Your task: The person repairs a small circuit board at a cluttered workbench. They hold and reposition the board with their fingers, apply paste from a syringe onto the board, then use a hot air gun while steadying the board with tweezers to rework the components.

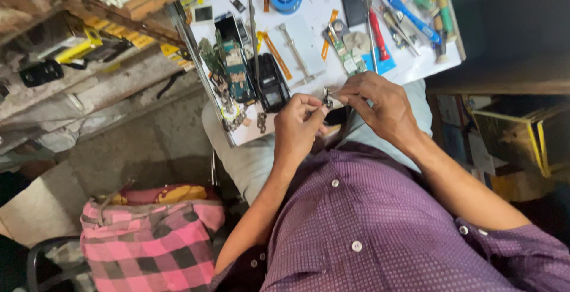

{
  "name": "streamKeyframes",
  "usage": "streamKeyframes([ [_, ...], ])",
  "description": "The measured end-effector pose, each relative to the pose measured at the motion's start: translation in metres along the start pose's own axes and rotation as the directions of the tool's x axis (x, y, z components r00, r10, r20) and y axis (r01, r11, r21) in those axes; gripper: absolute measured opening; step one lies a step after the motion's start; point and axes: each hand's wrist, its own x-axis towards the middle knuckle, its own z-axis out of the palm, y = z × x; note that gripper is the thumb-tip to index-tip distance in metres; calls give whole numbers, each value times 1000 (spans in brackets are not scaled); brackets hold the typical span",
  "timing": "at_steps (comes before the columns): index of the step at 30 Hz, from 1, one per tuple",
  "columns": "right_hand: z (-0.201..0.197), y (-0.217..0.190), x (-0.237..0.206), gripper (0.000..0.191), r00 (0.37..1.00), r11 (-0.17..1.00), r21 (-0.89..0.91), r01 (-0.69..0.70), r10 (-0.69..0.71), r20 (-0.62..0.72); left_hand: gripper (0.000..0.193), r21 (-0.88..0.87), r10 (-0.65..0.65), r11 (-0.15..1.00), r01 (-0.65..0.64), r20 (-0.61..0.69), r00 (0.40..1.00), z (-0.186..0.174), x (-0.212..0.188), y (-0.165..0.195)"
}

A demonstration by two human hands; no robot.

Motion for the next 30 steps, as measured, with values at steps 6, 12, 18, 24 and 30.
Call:
streamKeyframes([
  [6,9,2,-8,25,974,963,-156,220,-207,96,16,43,-131,990,131,-23,991,4,-4,2],
  [12,17,11,-14,24,953,916,-266,301,-284,104,18,77,-99,992,100,-19,995,6,-5,0],
  [18,21,15,-17,26,937,888,-300,348,-335,97,21,237,15,972,-2,-52,999,0,-11,6],
  [24,25,24,-17,28,933,891,-277,359,-352,75,24,382,101,922,-63,-81,992,-4,-18,11],
  [30,30,32,-6,27,933,900,-251,358,-357,50,23,344,172,929,-135,-79,982,-9,-5,12],
])
